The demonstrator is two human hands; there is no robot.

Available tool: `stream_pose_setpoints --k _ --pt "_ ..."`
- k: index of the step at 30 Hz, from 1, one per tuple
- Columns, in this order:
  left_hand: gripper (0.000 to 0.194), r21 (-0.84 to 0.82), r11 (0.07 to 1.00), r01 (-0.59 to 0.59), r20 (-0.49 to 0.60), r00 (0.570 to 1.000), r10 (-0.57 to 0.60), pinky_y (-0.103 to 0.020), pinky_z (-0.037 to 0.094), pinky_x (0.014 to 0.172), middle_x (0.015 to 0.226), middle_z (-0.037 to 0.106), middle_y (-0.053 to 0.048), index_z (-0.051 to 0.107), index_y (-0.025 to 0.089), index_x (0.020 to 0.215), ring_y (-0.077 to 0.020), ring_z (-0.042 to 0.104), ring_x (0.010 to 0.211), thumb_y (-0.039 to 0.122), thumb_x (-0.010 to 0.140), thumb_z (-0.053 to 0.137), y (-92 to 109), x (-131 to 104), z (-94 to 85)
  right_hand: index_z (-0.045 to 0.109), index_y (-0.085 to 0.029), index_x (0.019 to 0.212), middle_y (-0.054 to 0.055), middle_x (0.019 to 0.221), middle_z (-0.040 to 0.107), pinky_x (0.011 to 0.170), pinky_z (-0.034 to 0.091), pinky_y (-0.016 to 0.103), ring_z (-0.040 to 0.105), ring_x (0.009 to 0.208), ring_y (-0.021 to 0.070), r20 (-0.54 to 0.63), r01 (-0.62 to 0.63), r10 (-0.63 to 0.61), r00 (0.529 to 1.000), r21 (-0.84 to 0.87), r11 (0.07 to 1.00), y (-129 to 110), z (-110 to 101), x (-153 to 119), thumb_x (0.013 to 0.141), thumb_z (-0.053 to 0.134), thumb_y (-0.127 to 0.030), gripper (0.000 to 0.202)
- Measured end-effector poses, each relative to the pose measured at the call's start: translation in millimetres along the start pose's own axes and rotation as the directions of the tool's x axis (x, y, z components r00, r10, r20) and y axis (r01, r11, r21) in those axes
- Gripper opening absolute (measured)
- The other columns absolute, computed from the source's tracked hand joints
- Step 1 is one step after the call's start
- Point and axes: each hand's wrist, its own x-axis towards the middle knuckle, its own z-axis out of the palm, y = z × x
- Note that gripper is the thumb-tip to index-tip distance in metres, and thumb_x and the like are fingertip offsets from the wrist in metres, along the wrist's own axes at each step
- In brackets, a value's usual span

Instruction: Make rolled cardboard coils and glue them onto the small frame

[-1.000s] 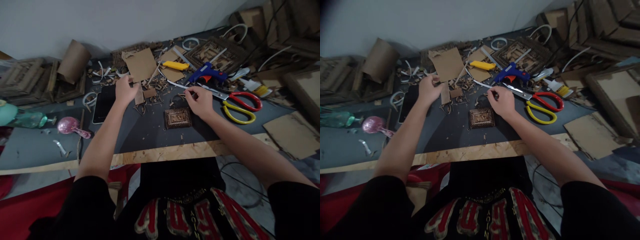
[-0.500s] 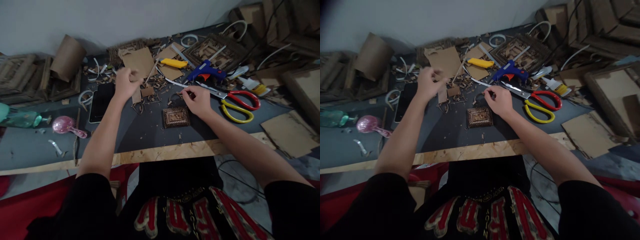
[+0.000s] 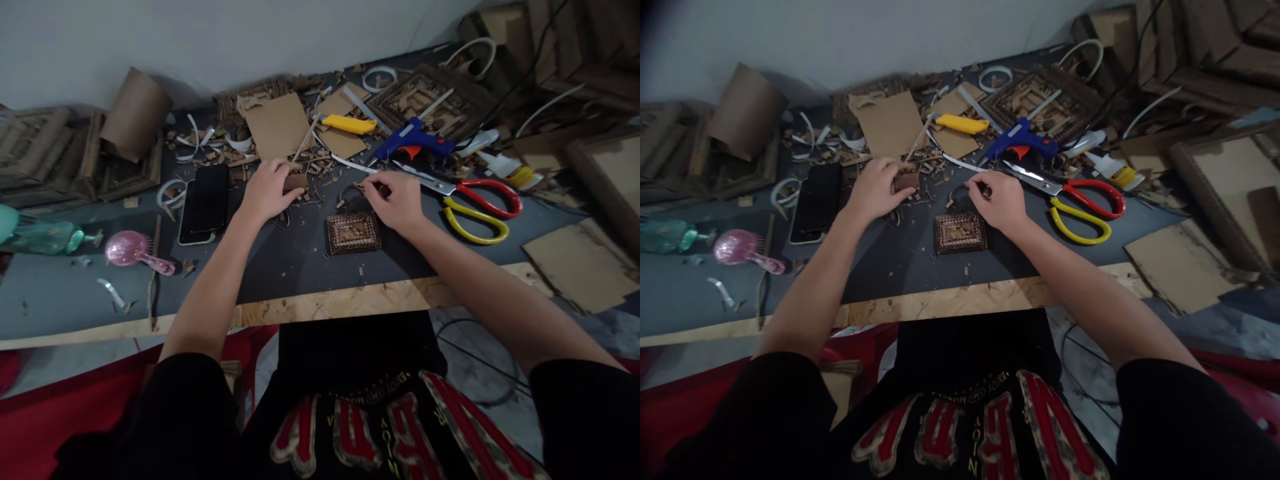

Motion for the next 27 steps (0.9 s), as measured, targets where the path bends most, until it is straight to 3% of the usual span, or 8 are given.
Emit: stream_pose_setpoints --k 5,10,12,15,17,20,23,27 --pt "0.027 0.005 1.0 -0.024 0.068 0.997 0.024 -0.052 0.05 0.101 0.102 0.071 -0.013 0.068 0.021 0.092 -0.0346 0.065 0.107 0.048 0.087 0.063 2.6 1.3 -1.5 0.074 -0.019 0.089 0.008 0.082 0.074 0.067 0.048 0.034 0.063 0.068 0.0184 -0.011 0.02 -0.02 1.0 0.011 1.0 2.2 1.3 -0.1 0.089 0.054 -0.025 0.021" --pt "0.031 -0.278 0.948 0.158 -0.099 0.976 -0.192 -0.046 0.05 0.1 0.078 0.069 -0.008 0.066 0.02 0.08 -0.0294 0.069 0.097 0.047 0.093 0.055 24.4 3.1 -3.7 0.073 -0.019 0.085 0.005 0.075 0.072 0.064 0.046 0.032 0.061 0.065 0.0167 -0.068 0.082 -0.078 0.995 0.069 0.994 3.2 1.0 -1.0 0.089 0.055 -0.025 0.02" --pt "0.036 -0.537 0.83 0.15 -0.145 0.953 -0.266 -0.041 0.053 0.097 0.084 0.072 -0.008 0.067 0.02 0.091 -0.0268 0.07 0.098 0.055 0.091 0.059 42.5 3.1 -2.6 0.073 -0.019 0.085 0.004 0.072 0.07 0.063 0.046 0.031 0.059 0.062 0.0154 -0.077 0.123 -0.114 0.99 0.114 0.986 1.6 0.2 -2.3 0.091 0.054 -0.029 0.022" --pt "0.053 -0.836 0.532 0.135 -0.043 0.95 -0.309 -0.038 0.057 0.087 0.097 0.074 -0.009 0.066 0.02 0.108 -0.0253 0.071 0.095 0.067 0.084 0.064 76.2 2.3 2.2 0.073 -0.02 0.088 0.003 0.076 0.071 0.062 0.046 0.03 0.056 0.058 0.0131 -0.041 0.178 -0.173 0.984 0.204 0.963 -2.5 -0.2 -4.8 0.092 0.057 -0.038 0.025" --pt "0.057 -0.919 0.359 0.161 0.05 0.953 -0.299 -0.038 0.058 0.085 0.101 0.075 -0.01 0.066 0.021 0.111 -0.0257 0.072 0.098 0.069 0.081 0.066 98.0 0.9 6.2 0.073 -0.021 0.092 0.002 0.079 0.072 0.061 0.047 0.029 0.056 0.058 0.0124 -0.023 0.188 -0.188 0.982 0.256 0.948 -4.9 0.5 -6.1 0.091 0.061 -0.043 0.026" --pt "0.053 -0.957 0.237 0.169 0.106 0.961 -0.257 -0.04 0.057 0.092 0.102 0.075 -0.009 0.066 0.021 0.108 -0.0256 0.071 0.104 0.064 0.078 0.071 119.8 -3.1 11.6 0.072 -0.021 0.092 0.002 0.079 0.071 0.06 0.047 0.029 0.057 0.06 0.013 -0.047 0.16 -0.153 0.987 0.283 0.946 -6.0 1.8 -6.6 0.09 0.062 -0.047 0.028" --pt "0.049 -0.946 0.272 0.177 0.096 0.954 -0.285 -0.039 0.056 0.093 0.103 0.075 -0.009 0.066 0.02 0.101 -0.0242 0.071 0.101 0.061 0.077 0.074 123.9 -8.3 15.3 0.069 -0.021 0.085 0.003 0.076 0.069 0.058 0.044 0.029 0.058 0.063 0.0136 -0.059 0.124 -0.111 0.992 0.289 0.949 -4.7 1.2 -5.7 0.094 0.057 -0.046 0.029" --pt "0.053 -0.886 0.438 0.151 0.012 0.953 -0.304 -0.034 0.057 0.087 0.121 0.07 -0.011 0.063 0.021 0.107 -0.0228 0.07 0.104 0.062 0.076 0.076 112.7 -13.0 11.1 0.063 -0.02 0.084 0.005 0.077 0.067 0.065 0.046 0.031 0.06 0.07 0.0157 -0.025 0.192 -0.192 0.981 0.249 0.949 -1.7 -0.1 -4.8 0.101 0.044 -0.042 0.034"
